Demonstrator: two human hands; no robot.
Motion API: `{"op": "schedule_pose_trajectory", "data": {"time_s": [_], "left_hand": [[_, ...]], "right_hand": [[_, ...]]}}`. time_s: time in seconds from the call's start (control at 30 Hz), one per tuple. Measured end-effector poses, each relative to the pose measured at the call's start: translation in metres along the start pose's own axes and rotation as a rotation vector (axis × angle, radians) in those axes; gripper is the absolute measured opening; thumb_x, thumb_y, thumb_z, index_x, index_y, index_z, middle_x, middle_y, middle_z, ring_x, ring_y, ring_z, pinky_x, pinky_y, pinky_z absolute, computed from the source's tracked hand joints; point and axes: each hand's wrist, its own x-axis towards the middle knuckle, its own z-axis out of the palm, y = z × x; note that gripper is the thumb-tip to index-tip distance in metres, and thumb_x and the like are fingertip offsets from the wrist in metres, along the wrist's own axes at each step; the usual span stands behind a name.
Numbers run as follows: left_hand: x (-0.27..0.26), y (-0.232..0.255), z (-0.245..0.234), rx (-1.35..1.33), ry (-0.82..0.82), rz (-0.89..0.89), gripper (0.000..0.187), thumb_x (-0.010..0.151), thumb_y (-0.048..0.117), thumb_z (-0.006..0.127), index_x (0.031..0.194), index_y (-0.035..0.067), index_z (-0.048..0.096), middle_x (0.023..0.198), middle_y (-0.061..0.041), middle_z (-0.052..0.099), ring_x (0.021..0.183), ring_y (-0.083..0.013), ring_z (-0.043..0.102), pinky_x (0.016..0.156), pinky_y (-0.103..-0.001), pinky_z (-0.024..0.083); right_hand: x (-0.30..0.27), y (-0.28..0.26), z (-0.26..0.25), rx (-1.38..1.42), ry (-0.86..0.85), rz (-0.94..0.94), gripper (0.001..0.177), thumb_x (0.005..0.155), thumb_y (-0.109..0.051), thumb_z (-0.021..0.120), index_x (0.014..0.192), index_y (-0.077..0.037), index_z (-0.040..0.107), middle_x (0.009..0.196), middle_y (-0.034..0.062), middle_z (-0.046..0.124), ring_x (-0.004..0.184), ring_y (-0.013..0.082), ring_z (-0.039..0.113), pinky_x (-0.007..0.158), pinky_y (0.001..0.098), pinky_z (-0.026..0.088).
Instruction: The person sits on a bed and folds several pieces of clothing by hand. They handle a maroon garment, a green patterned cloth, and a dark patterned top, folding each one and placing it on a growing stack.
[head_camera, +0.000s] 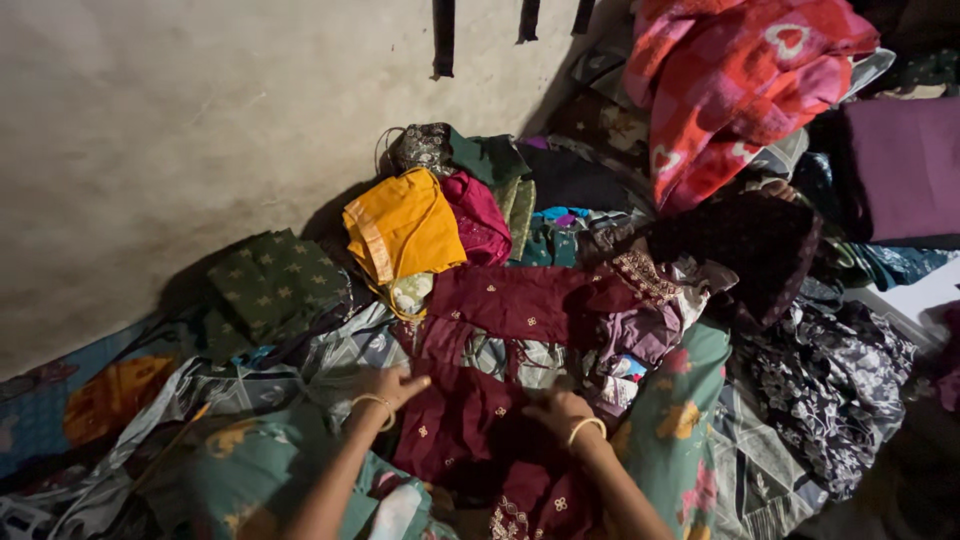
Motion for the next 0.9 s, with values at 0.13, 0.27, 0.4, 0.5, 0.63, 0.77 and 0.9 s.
{"op": "schedule_pose_trajectory", "data": {"time_s": [0.13,0.27,0.4,0.5,0.63,0.77,0.9], "left_hand": [[-0.002,-0.022,0.022,-0.004,-0.078,-0.005,0.051,0.064,0.056,0.088,0.085,0.011,0.08,0.089,-0.01,0.079,0.083,-0.0264,0.076,0.078,-0.038,0.058],[0.002,-0.028,0.035,-0.168,-0.1,-0.092,0.044,0.066,0.033,0.094,0.094,0.008,0.072,0.094,-0.012,0.076,0.087,-0.0246,0.072,0.079,-0.036,0.057],[0.011,-0.024,0.032,-0.569,0.007,0.051,0.031,0.077,0.013,0.085,0.101,0.008,0.066,0.09,-0.007,0.072,0.086,-0.0172,0.068,0.078,-0.033,0.056],[0.014,-0.024,0.026,-0.886,0.112,0.038,0.025,0.079,0.007,0.081,0.1,0.009,0.066,0.092,-0.001,0.069,0.087,-0.0146,0.064,0.08,-0.031,0.053],[0.009,-0.027,0.018,-1.159,0.126,-0.04,0.017,0.083,0.004,0.079,0.096,0.008,0.069,0.094,-0.001,0.067,0.09,-0.0149,0.062,0.087,-0.031,0.05],[0.001,-0.03,0.014,-1.238,-0.077,-0.267,0.025,0.081,0.006,0.078,0.104,0.012,0.069,0.106,-0.003,0.071,0.104,-0.0149,0.063,0.094,-0.034,0.048],[-0.006,-0.032,0.011,-1.171,-0.328,-0.172,0.041,0.085,0.013,0.078,0.125,0.012,0.072,0.122,-0.002,0.072,0.119,-0.013,0.061,0.105,-0.03,0.043]], "right_hand": [[0.004,0.002,0.012,-0.031,-0.085,0.033,0.059,0.081,-0.057,0.076,0.123,-0.018,0.068,0.111,0.0138,0.073,0.101,0.0362,0.07,0.088,0.0459,0.056],[0.012,0.019,0.024,0.141,-0.083,-0.098,0.049,0.079,-0.049,0.079,0.114,-0.016,0.072,0.107,0.0098,0.077,0.1,0.0296,0.073,0.091,0.0402,0.056],[0.022,0.036,0.024,0.316,-0.061,-0.142,0.033,0.083,-0.037,0.082,0.102,-0.01,0.076,0.102,0.0084,0.076,0.095,0.0229,0.072,0.086,0.0357,0.056],[0.025,0.045,0.019,0.534,0.007,-0.156,0.032,0.084,-0.029,0.083,0.101,-0.005,0.071,0.097,0.0084,0.072,0.089,0.0194,0.068,0.08,0.0334,0.056],[0.027,0.045,0.015,0.658,0.086,-0.195,0.029,0.087,-0.023,0.081,0.1,-0.002,0.067,0.104,0.0043,0.069,0.09,0.0156,0.066,0.078,0.0317,0.054],[0.023,0.038,0.008,0.7,0.074,-0.11,0.027,0.088,-0.02,0.077,0.107,-0.006,0.065,0.108,0.002,0.07,0.085,0.0174,0.065,0.078,0.0312,0.053],[0.014,0.026,0.0,0.759,0.044,-0.236,0.034,0.089,-0.016,0.076,0.121,-0.011,0.065,0.104,0.0041,0.07,0.099,0.0145,0.067,0.088,0.0296,0.055]]}}
